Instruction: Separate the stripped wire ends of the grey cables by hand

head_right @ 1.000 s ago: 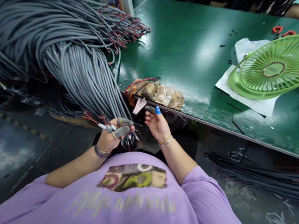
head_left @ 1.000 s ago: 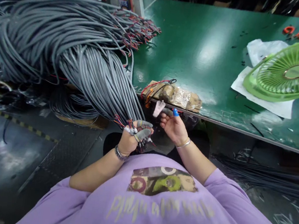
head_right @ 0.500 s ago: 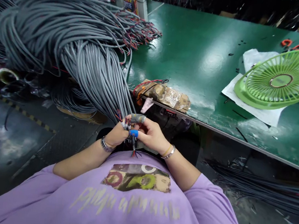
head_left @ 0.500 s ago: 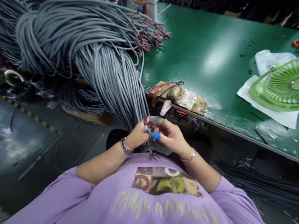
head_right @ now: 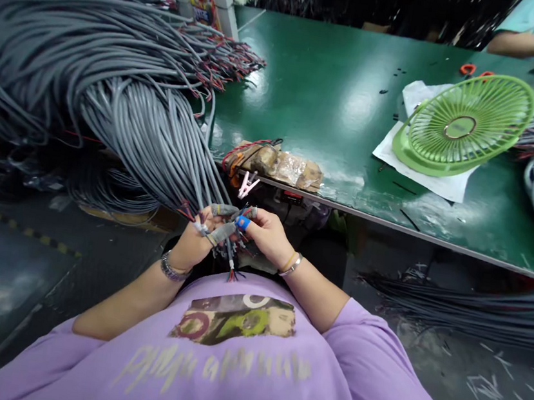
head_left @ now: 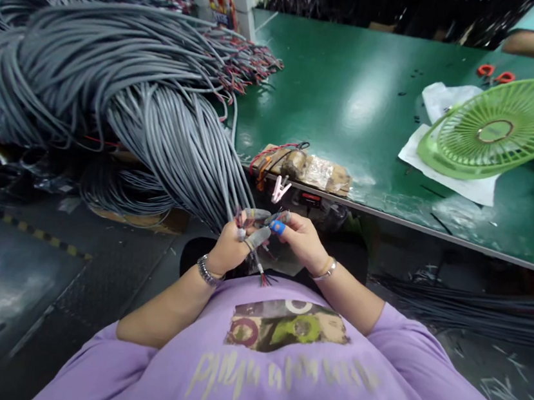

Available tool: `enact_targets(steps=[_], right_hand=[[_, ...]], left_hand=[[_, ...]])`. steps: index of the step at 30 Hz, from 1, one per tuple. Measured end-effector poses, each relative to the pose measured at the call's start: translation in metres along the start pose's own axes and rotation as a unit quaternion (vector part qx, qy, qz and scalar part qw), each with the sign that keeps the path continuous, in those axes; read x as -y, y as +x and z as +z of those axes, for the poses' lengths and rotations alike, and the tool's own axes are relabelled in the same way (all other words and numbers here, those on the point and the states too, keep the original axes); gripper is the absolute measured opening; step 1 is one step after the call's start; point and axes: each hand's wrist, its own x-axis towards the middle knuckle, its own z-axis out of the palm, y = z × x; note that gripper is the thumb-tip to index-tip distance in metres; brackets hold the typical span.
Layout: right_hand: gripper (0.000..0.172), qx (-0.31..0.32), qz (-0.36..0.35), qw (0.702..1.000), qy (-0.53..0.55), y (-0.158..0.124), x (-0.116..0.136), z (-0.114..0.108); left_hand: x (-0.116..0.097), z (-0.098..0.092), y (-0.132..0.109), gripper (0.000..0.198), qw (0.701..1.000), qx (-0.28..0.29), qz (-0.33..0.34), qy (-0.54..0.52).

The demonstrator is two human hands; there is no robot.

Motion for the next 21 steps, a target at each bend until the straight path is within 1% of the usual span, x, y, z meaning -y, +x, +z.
enact_targets(steps=[3,5,7,9,11,13,17,21], right_hand=[[0.031,-0.057,0.002,0.998,0.034,0.002,-0.002,0.002],[0.032,-0.070,0.012,0.997,0.042,0.004,-0.002,0.002],[0.035,-0.051,0.021,0.998,0.042,0.005,0.000,0.003],[0.037,-0.009,0.023,0.999,0.036,0.007,0.004,0.004],[0.038,0.027,0.018,0.999,0.028,0.010,0.007,0.005],[0.038,0.034,0.010,0.999,0.026,0.013,0.009,0.005],[0.039,-0.012,0.001,1.000,0.027,0.018,0.010,0.003],[0.040,-0.047,0.016,0.999,0.021,0.017,0.007,0.002]], left_hand=[[-0.002,0.004,0.000,0.036,0.997,-0.033,-0.014,0.063],[-0.003,0.004,0.000,0.030,0.995,-0.044,-0.027,0.083],[-0.006,0.004,0.000,0.029,0.994,-0.037,-0.045,0.089],[-0.008,0.003,0.001,0.031,0.994,-0.013,-0.067,0.087],[-0.011,0.003,0.002,0.034,0.993,0.003,-0.090,0.070],[-0.014,0.003,0.003,0.035,0.993,0.002,-0.107,0.044],[-0.017,0.007,0.006,0.035,0.993,-0.020,-0.112,-0.010],[-0.016,0.012,0.010,0.032,0.988,-0.078,-0.112,-0.078]])
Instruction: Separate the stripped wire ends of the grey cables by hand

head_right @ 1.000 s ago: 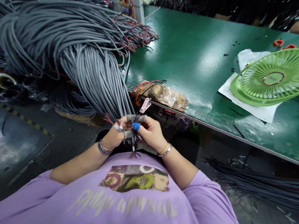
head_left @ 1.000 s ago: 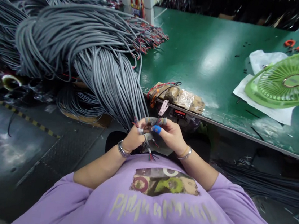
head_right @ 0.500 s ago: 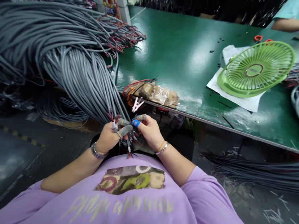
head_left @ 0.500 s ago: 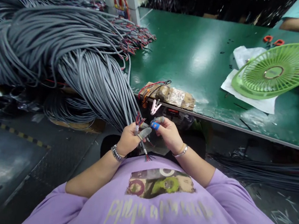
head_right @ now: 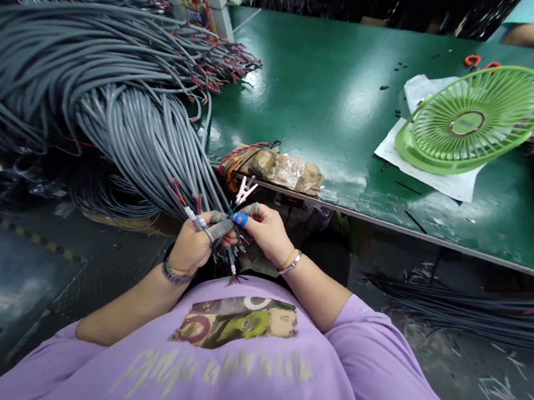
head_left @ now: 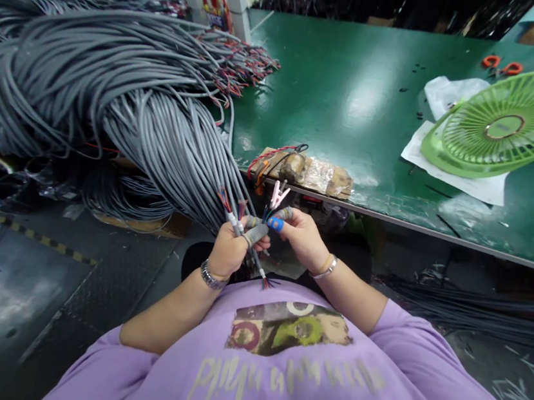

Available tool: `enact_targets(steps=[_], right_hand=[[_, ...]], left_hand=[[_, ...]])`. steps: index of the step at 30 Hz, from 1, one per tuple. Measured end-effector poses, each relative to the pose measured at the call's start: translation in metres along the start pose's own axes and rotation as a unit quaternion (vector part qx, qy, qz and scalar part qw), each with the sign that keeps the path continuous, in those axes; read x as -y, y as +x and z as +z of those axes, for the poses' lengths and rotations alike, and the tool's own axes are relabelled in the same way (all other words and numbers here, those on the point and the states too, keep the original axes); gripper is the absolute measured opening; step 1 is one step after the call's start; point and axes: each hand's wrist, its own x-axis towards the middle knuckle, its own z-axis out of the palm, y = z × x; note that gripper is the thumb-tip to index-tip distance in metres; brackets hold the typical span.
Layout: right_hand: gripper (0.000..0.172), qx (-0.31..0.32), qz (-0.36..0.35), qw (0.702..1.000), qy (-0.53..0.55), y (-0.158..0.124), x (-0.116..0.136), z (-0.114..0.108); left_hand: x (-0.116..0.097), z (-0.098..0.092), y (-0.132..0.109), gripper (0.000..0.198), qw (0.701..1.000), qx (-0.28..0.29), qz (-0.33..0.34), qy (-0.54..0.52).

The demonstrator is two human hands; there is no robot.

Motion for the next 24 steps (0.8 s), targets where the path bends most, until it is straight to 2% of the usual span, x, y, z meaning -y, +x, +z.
enact_targets(steps=[5,13,19,24], right_hand=[[0.039,0.005,-0.006,1.000,0.002,-0.003,-0.005,-0.001],[0.037,0.044,-0.040,0.998,-0.023,-0.006,-0.012,0.000],[0.039,0.071,-0.012,0.997,-0.028,-0.005,-0.008,-0.005],[0.041,0.065,-0.007,0.998,0.003,0.000,-0.004,0.001]], left_hand=[[0.001,0.004,0.004,0.032,0.996,-0.057,-0.011,-0.064],[0.000,0.005,0.002,0.028,0.989,-0.095,-0.003,-0.111],[0.005,0.004,-0.001,0.030,0.992,-0.100,0.005,-0.080],[0.014,0.003,-0.002,0.031,0.996,-0.068,0.022,-0.051]])
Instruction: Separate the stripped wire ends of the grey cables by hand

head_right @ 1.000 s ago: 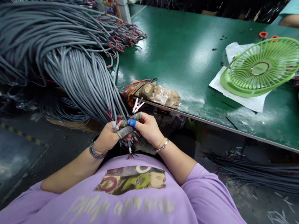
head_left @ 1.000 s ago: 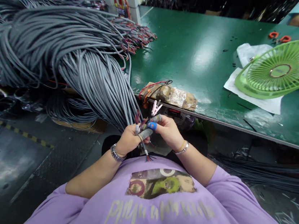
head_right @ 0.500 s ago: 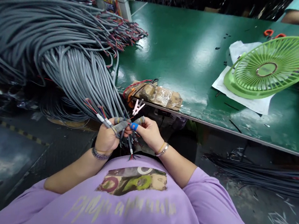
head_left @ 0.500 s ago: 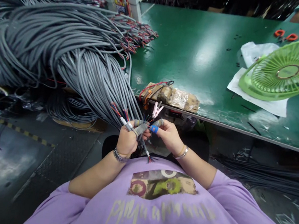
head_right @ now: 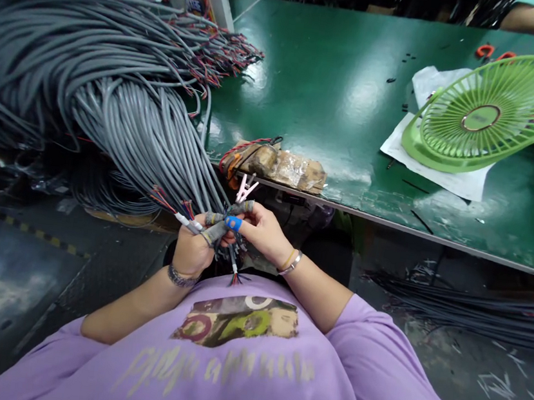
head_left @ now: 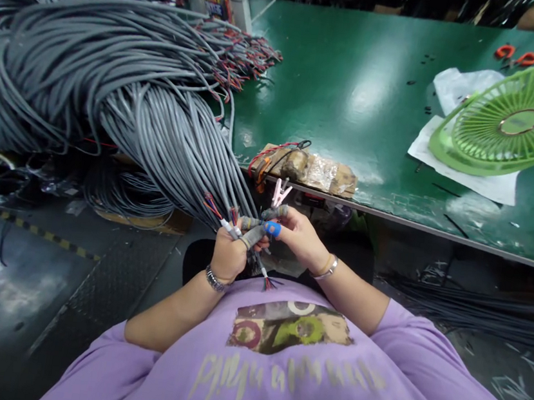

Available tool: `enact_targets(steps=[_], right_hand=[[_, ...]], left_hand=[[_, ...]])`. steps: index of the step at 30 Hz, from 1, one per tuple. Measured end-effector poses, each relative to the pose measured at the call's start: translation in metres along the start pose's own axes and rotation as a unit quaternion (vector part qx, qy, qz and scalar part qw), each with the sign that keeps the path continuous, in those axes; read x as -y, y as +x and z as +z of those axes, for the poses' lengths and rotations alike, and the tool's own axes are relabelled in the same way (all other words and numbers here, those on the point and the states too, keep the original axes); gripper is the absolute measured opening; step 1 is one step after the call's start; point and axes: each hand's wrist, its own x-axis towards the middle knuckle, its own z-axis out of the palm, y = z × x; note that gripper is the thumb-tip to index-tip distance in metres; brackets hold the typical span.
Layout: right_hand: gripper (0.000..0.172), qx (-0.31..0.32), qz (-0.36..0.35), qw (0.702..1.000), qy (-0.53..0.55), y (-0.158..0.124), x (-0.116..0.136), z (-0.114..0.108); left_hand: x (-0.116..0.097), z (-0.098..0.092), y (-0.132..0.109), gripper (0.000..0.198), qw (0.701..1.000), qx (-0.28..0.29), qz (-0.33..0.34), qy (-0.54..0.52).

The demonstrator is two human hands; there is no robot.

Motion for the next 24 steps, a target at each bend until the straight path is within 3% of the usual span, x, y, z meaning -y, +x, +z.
enact_targets(steps=[9,18,24], right_hand=[[0.039,-0.003,0.014,1.000,0.000,-0.001,-0.001,0.003],[0.041,-0.061,0.042,0.996,0.053,-0.006,-0.006,0.010],[0.037,-0.064,0.035,0.995,0.073,-0.005,-0.007,0.012]], left_hand=[[-0.005,-0.012,0.000,0.027,0.990,0.101,-0.021,0.091],[-0.003,0.000,-0.003,0.027,1.000,0.018,-0.005,0.013],[-0.007,0.004,-0.002,0.029,1.000,-0.001,-0.007,0.006]])
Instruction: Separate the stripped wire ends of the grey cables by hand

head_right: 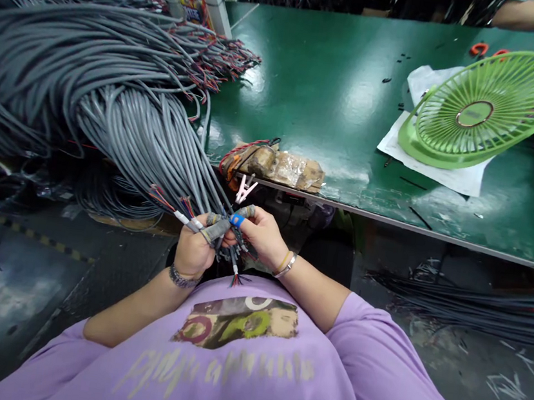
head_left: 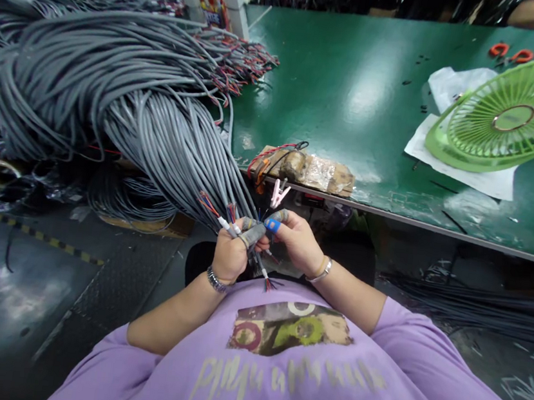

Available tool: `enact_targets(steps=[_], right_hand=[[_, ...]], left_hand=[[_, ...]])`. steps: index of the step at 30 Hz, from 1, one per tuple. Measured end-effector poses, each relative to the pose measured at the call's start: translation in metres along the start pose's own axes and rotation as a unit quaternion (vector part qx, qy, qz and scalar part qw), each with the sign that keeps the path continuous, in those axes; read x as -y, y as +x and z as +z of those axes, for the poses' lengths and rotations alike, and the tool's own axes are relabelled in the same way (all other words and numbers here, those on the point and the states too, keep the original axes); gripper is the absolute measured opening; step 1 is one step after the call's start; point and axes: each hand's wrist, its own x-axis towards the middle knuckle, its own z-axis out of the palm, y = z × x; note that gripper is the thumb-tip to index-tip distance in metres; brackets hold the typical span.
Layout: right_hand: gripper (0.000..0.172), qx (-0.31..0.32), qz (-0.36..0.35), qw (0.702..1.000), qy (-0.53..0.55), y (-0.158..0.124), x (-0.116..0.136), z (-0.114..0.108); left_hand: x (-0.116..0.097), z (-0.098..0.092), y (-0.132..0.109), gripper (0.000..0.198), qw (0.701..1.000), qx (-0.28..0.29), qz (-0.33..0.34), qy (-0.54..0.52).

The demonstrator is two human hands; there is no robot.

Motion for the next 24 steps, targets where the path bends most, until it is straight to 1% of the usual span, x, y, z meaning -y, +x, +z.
enact_targets(steps=[2,4,7,9,11,13,14,16,17,18,20,21,22,24], right_hand=[[0.036,-0.001,0.003,1.000,0.011,0.001,-0.001,-0.003],[0.036,-0.015,0.006,0.999,0.042,0.003,-0.002,-0.009],[0.041,-0.044,0.007,0.994,0.101,0.010,-0.002,-0.021],[0.046,-0.051,0.024,0.992,0.115,0.017,0.000,-0.027],[0.051,-0.036,0.061,0.992,0.104,0.026,0.004,-0.030],[0.055,0.006,0.092,0.991,0.092,0.035,0.010,-0.029],[0.056,0.036,0.094,0.991,0.087,0.038,0.013,-0.027],[0.057,0.084,0.067,0.991,0.074,0.043,0.018,-0.023],[0.056,0.090,0.040,0.993,0.060,0.044,0.019,-0.020],[0.056,0.080,0.008,0.996,0.041,0.045,0.019,-0.018],[0.056,0.031,-0.054,0.998,0.001,0.046,0.017,-0.013],[0.057,0.007,-0.074,0.997,-0.007,0.046,0.015,-0.012],[0.058,-0.006,-0.078,0.997,-0.001,0.047,0.013,-0.010],[0.060,0.000,-0.044,0.998,0.050,0.049,0.010,-0.008]], left_hand=[[-0.002,0.000,0.000,0.030,1.000,-0.004,-0.003,-0.005],[-0.003,-0.001,0.000,0.029,1.000,-0.009,-0.006,-0.016],[-0.006,-0.001,-0.001,0.027,0.999,-0.009,-0.012,-0.033],[-0.009,0.000,-0.001,0.027,0.999,-0.002,-0.020,-0.039],[-0.013,0.002,0.000,0.026,0.998,0.014,-0.030,-0.049],[-0.017,0.004,0.001,0.026,0.997,0.038,-0.039,-0.059],[-0.019,0.005,0.002,0.026,0.996,0.050,-0.043,-0.063],[-0.023,0.007,0.004,0.026,0.994,0.069,-0.051,-0.069],[-0.025,0.008,0.005,0.026,0.993,0.077,-0.055,-0.069],[-0.027,0.008,0.006,0.027,0.992,0.085,-0.061,-0.067],[-0.028,0.008,0.009,0.027,0.990,0.100,-0.075,-0.061],[-0.029,0.008,0.010,0.027,0.989,0.109,-0.082,-0.056],[-0.028,0.008,0.012,0.027,0.988,0.116,-0.088,-0.053],[-0.026,0.007,0.014,0.027,0.986,0.126,-0.096,-0.047]])
